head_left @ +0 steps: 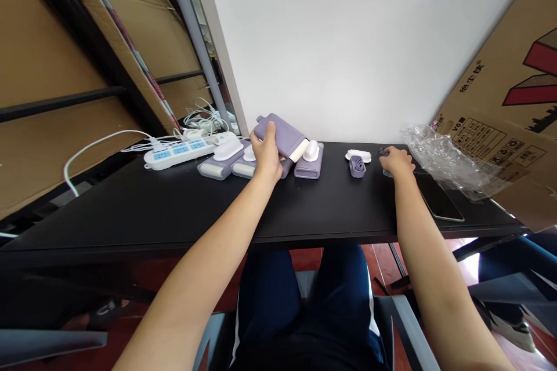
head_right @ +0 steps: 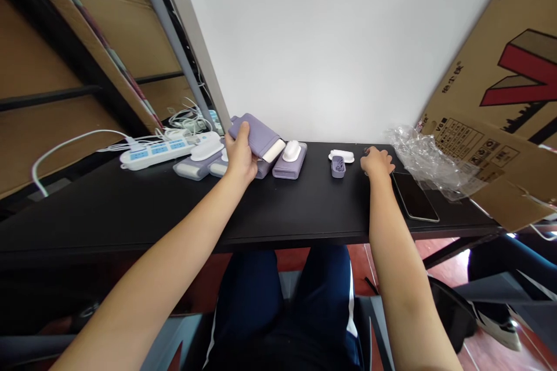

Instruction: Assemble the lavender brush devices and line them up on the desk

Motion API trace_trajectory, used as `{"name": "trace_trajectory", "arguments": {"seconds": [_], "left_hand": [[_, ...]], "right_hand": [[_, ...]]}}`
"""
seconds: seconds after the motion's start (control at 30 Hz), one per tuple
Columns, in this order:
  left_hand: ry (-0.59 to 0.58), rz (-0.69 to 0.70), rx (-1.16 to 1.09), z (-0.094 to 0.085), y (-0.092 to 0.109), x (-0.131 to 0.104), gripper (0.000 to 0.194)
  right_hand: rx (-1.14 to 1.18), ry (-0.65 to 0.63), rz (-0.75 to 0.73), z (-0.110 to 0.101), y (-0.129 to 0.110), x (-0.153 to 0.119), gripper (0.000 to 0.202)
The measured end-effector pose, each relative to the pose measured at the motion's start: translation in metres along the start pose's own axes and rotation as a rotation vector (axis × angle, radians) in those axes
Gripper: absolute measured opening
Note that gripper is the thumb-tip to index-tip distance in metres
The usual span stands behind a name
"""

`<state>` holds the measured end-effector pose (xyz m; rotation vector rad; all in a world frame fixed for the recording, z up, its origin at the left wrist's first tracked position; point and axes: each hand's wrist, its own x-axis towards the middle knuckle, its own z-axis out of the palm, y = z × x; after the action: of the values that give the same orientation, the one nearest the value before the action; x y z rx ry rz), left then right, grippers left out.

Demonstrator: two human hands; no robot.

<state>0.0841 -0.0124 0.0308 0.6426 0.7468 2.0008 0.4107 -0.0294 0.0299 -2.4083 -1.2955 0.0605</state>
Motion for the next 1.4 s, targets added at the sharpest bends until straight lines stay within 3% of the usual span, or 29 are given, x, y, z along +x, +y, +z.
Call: {"name": "trace_trajectory", "arguments": {"seconds": [0.33, 0.47, 0.57, 0.73, 0.83, 1.07, 1.17, 1.4], "left_hand": [[-0.033, -0.001, 0.104, -0.001, 0.003, -0.004, 0.041], [-0.016, -0.002, 0.097, -0.002, 0.003, -0.002, 0.043], [-0.041, -0.001, 0.108, -0.002, 0.002, -0.001, 0.048], [-0.101, 0.0, 0.101, -0.002, 0.002, -0.003, 0.054], [-0.135, -0.063, 0.078, -0.002, 0.003, -0.007, 0.055], [-0.21, -0.141, 0.05, 0.001, 0.003, -0.013, 0.052], [-0.263, -0.137, 0.055, 0.001, -0.001, -0.016, 0.054], [-0.344, -0.122, 0.103, 0.002, -0.006, -0.026, 0.055]], "right_hand": [[0.027, -0.157, -0.132, 0.02, 0.006, 0.018, 0.074], [0.132, -0.024, -0.107, 0.012, -0.002, 0.008, 0.065], [0.483, 0.054, -0.24, 0.006, -0.018, -0.006, 0.061], [0.95, -0.099, -0.437, 0.01, -0.049, -0.036, 0.062], [1.08, -0.306, -0.508, 0.015, -0.061, -0.054, 0.057], [1.327, -0.624, -0.456, 0.023, -0.071, -0.076, 0.054], [1.401, -0.695, -0.444, 0.026, -0.074, -0.08, 0.054], [1.479, -0.728, -0.474, 0.031, -0.078, -0.084, 0.056]]}}
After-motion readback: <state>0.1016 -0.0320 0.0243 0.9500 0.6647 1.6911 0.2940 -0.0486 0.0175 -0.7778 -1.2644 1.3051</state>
